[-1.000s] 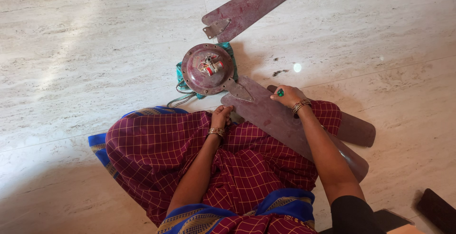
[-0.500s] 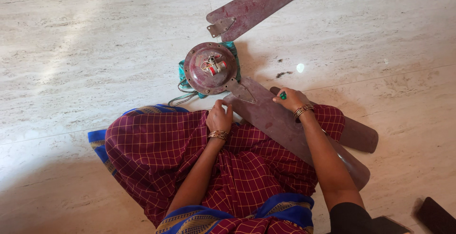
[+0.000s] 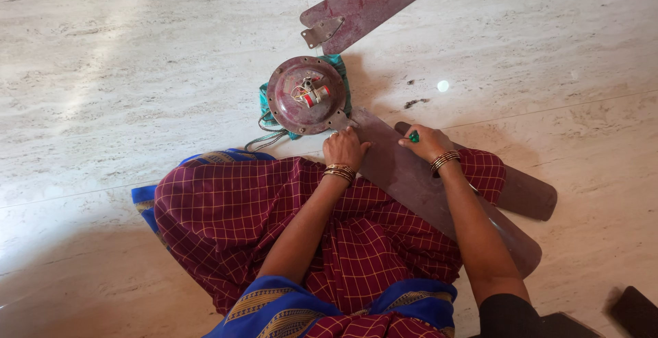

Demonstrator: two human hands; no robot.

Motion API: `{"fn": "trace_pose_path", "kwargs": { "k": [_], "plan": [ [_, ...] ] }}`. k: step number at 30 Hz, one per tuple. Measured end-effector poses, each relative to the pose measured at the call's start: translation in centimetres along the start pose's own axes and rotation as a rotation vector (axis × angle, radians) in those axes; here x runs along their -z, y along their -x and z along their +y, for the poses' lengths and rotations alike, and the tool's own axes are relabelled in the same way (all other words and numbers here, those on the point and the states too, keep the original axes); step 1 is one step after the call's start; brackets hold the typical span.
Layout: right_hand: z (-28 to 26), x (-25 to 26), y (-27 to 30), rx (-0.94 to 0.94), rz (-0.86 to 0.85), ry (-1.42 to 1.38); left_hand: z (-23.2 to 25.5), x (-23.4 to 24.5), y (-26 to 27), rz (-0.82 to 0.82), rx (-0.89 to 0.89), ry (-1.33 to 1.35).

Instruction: The person sits on the floor and uses a screwdriver to tighten screws on the central hub of a ceiling fan. They repeatedly adjust and secure the fan blade attachment points.

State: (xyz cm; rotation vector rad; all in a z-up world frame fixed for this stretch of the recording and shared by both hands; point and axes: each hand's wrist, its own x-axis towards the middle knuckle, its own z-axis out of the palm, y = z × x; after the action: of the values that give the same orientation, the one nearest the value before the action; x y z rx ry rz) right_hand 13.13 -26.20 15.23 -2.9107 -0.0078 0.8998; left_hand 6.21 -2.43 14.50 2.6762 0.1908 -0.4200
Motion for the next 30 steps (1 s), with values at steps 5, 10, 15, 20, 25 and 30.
{"fn": "trace_pose_path", "kwargs": {
  "k": [5,10,15,20,25,30],
  "plan": [
    [0.9,0.4,-0.8,0.080,-0.012,-0.091,0.3,1.3,-0.9,0.002,-0.030,-0.048],
    [2.3,1.5,-5.6,0.102,0.066,-0.147,0.6,2.2,-1.3,-0.029,-0.040,-0.086],
    [1.7,-1.6,-11.2,0.116,0.005,0.098,0.9,3.0,-1.9,-0.119,-0.027,-0.107],
    [0.1,-4.4,-12.5,0.201,0.016,0.110,0.3,2.6,-2.6,-0.089,-0.032,0.008],
    [-2.7,-1.0,-7.2,0.248,0.199,-0.105,-1.6,0.9,-5.4,-0.178,0.017,0.175],
    [-10.3,-2.0,1.0,0.589,0.331,-0.479,-5.3,-2.1,-9.5,-0.279,-0.026,0.305]
  ]
}}
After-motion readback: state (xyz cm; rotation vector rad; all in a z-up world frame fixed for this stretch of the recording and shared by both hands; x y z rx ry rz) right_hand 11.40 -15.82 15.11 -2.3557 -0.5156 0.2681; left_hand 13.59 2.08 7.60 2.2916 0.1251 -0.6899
